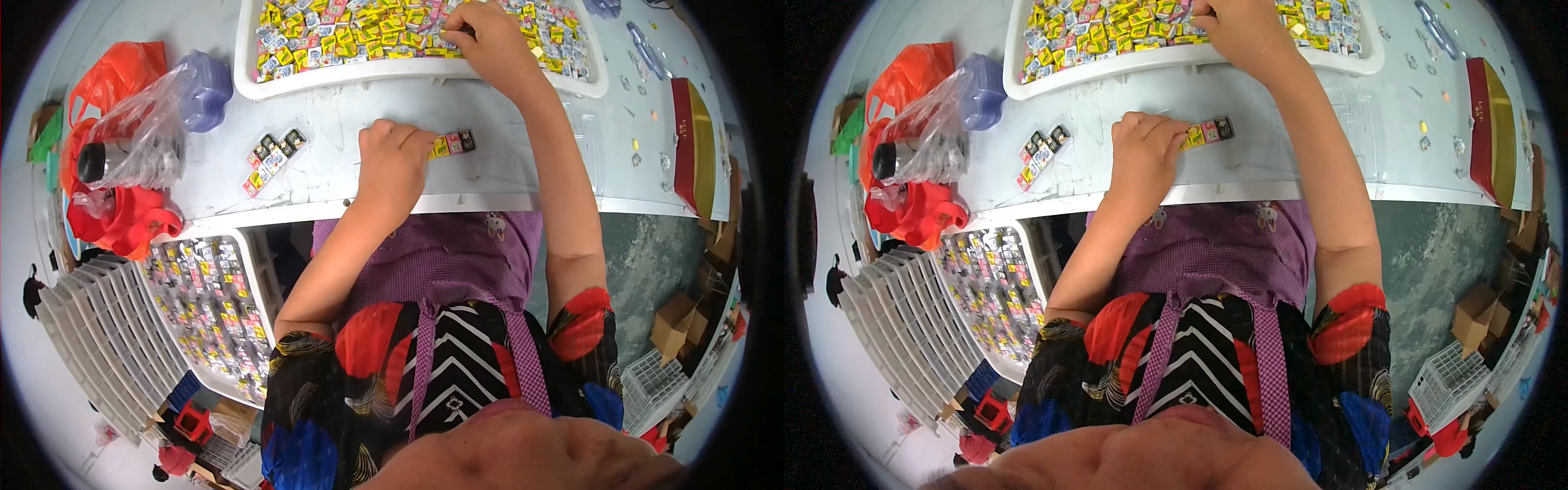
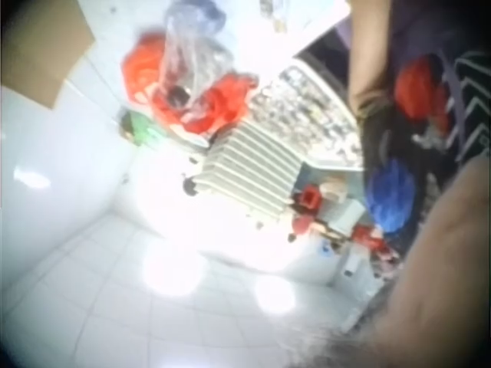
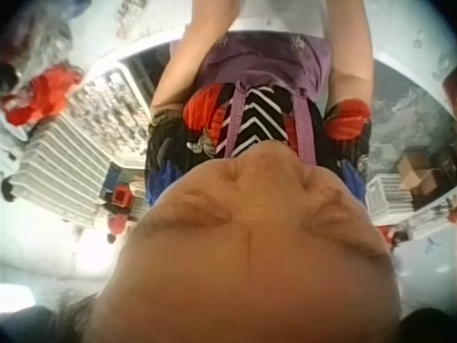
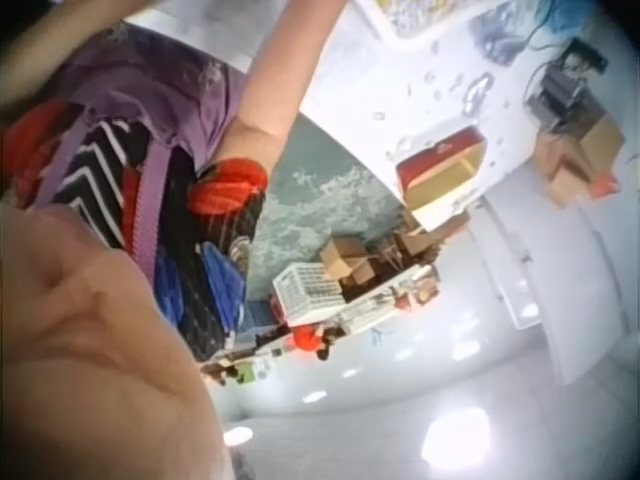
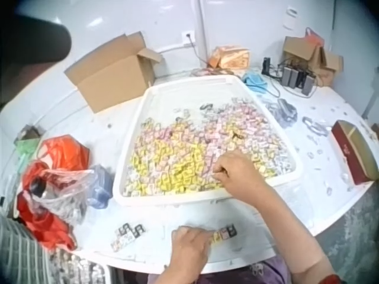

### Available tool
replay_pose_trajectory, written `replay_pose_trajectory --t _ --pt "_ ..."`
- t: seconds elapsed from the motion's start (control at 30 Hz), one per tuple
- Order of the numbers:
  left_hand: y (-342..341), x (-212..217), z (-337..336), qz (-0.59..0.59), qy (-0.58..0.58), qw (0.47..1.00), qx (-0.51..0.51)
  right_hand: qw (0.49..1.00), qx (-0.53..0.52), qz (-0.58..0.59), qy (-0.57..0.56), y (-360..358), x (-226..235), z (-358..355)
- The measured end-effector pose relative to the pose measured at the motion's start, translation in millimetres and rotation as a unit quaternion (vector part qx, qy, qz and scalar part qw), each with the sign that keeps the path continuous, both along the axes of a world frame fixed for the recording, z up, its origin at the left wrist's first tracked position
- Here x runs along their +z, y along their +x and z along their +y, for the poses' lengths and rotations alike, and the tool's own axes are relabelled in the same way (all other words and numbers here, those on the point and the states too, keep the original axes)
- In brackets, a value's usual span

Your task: Sorting small square toy tiles from a bulk container into individual trays.

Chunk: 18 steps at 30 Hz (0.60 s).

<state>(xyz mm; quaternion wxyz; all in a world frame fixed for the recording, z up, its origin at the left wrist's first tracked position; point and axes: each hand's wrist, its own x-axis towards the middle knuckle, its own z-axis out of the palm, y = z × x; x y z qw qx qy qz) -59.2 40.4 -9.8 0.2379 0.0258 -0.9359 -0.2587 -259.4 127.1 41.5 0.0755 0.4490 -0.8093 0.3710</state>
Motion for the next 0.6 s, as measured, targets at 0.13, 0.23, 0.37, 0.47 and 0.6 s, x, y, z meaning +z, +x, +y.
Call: replay_pose_trajectory --t 0.13,0.23,0.37,0.47,0.6 --pt "1 3 3 0.013 -0.044 0.999 -0.014 1.000 -0.020 -0.017 0.008 5 3 0" --pt "-8 21 -8 0.024 -0.053 0.998 -0.018 0.995 -0.033 -0.013 -0.097 -6 -14 2" --pt "-62 40 -35 0.112 -0.063 0.991 -0.035 0.964 -0.130 -0.132 -0.191 -9 -9 5" --pt "-109 41 -46 0.102 -0.151 0.983 -0.035 0.917 -0.144 -0.284 -0.242 -19 -17 7" --pt "-135 53 -59 -0.146 -0.153 0.973 -0.090 0.939 -0.095 -0.293 -0.151 -12 -8 2"
